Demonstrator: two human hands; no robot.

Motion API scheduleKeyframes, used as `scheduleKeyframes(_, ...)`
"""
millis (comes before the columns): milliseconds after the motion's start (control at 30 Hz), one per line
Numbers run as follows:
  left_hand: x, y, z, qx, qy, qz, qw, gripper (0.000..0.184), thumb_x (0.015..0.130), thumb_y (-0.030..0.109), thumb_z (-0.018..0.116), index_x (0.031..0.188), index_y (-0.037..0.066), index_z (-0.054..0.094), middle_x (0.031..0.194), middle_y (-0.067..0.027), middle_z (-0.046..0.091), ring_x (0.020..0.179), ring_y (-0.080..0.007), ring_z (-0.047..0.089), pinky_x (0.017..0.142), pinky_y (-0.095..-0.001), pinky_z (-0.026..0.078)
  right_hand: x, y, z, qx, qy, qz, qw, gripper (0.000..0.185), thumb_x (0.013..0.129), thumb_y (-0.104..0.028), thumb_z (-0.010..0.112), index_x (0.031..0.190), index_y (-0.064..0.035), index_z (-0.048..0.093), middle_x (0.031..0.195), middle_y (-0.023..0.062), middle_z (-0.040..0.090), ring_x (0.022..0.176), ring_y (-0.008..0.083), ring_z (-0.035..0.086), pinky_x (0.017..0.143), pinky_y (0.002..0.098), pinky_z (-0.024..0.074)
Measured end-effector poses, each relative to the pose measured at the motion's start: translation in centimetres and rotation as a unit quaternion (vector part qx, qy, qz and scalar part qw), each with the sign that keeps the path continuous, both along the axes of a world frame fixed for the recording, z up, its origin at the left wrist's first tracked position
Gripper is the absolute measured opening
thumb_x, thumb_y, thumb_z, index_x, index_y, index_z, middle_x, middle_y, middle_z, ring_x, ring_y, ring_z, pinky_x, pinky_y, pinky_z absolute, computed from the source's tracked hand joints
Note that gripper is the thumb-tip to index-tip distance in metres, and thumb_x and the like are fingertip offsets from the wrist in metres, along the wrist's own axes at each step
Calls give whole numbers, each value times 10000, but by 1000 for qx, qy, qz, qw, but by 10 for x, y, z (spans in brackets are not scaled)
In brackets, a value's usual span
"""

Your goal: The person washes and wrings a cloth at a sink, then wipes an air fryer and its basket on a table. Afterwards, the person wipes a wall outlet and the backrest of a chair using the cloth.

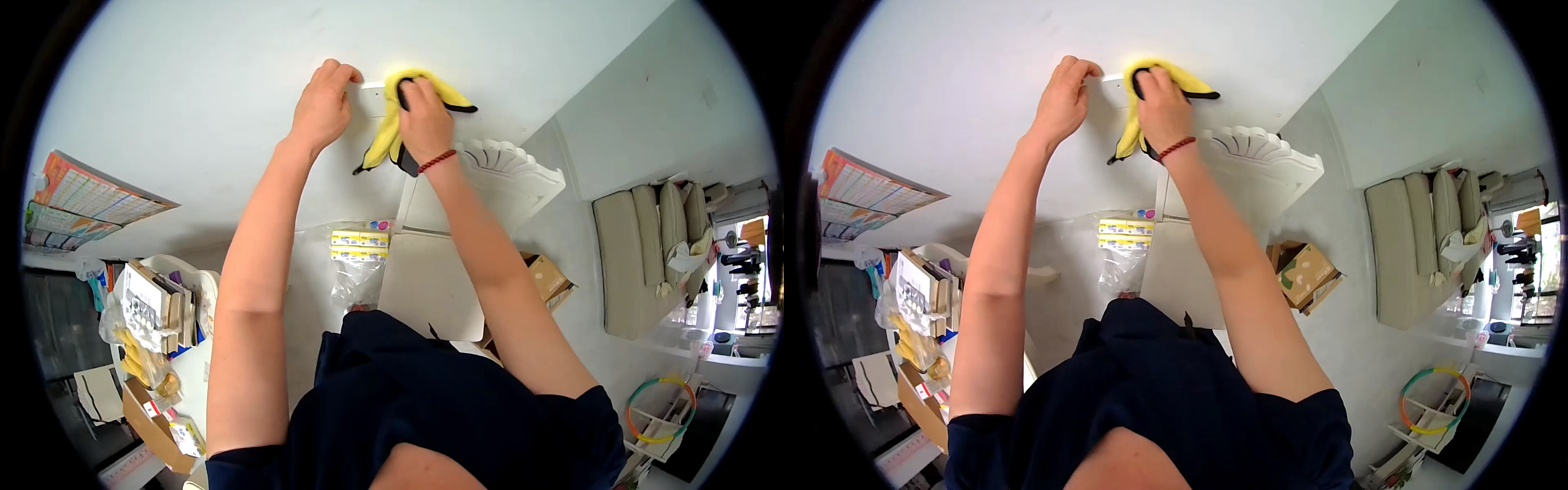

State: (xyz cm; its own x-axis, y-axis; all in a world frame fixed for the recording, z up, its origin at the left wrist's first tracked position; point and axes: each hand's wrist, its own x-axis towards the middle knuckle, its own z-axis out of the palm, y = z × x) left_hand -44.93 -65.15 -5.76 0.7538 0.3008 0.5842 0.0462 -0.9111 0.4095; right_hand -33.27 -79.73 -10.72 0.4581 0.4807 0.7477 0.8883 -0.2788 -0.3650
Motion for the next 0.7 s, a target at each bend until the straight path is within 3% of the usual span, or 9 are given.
scheduleKeyframes(67,-1,-2,0,5,8,6,1000,321,754,-103,458,990,81,576,966,-88,516,946,-297,528,783,-405,467,-2,2,0,38,6,-44,998,288,779,-66,617,1057,-130,581,1096,52,562,946,286,600,775,401,513)
scheduleKeyframes(167,0,4,-2,13,-1,3,1000,320,755,-103,458,989,81,578,971,-85,516,951,-293,529,781,-403,467,-23,19,4,0,5,-44,999,295,761,-65,641,1042,-128,576,1057,51,549,962,272,590,768,399,512)
scheduleKeyframes(267,1,3,-3,7,-3,7,1000,328,747,-111,453,983,81,577,967,-85,515,949,-292,529,775,-402,468,-32,37,1,-63,-62,33,996,301,771,-116,644,1055,-161,555,1087,32,522,965,261,586,773,404,517)
scheduleKeyframes(367,0,2,-3,9,0,9,1000,338,748,-121,431,988,73,568,965,-89,517,942,-289,528,783,-390,459,-17,19,5,-118,11,42,992,315,765,-120,651,1060,-165,549,1094,31,520,976,267,582,786,407,519)
scheduleKeyframes(467,1,1,-2,17,2,19,1000,350,724,-126,438,978,76,570,950,-90,514,940,-292,528,777,-403,458,15,3,-26,60,52,-59,995,309,807,-64,634,1089,-51,508,1087,137,504,1028,340,543,833,434,489)
scheduleKeyframes(500,1,0,-2,19,3,23,1000,355,711,-126,447,971,81,572,943,-89,512,940,-295,528,771,-413,460,14,1,-29,79,90,-47,992,288,838,-72,612,1089,-3,489,1088,196,491,1047,392,514,871,453,455)
scheduleKeyframes(633,0,-1,0,13,0,18,1000,359,705,-128,444,971,75,574,964,-96,520,953,-301,528,781,-406,459,1,20,-61,139,241,-84,957,368,843,-111,626,1132,49,465,1112,275,518,1071,444,484,978,481,362)
scheduleKeyframes(667,1,3,-4,27,-14,8,999,361,706,-130,440,973,73,575,971,-98,523,955,-303,528,781,-404,459,0,26,-80,162,250,-92,950,381,850,-117,621,1160,47,474,1178,275,526,1123,430,490,998,458,372)
scheduleKeyframes(700,4,5,-6,40,-28,-6,999,364,707,-133,436,974,71,575,978,-100,525,958,-305,528,781,-402,459,-6,16,-69,120,356,-74,924,421,846,-130,636,1195,42,474,1166,261,564,1108,418,532,978,443,411)
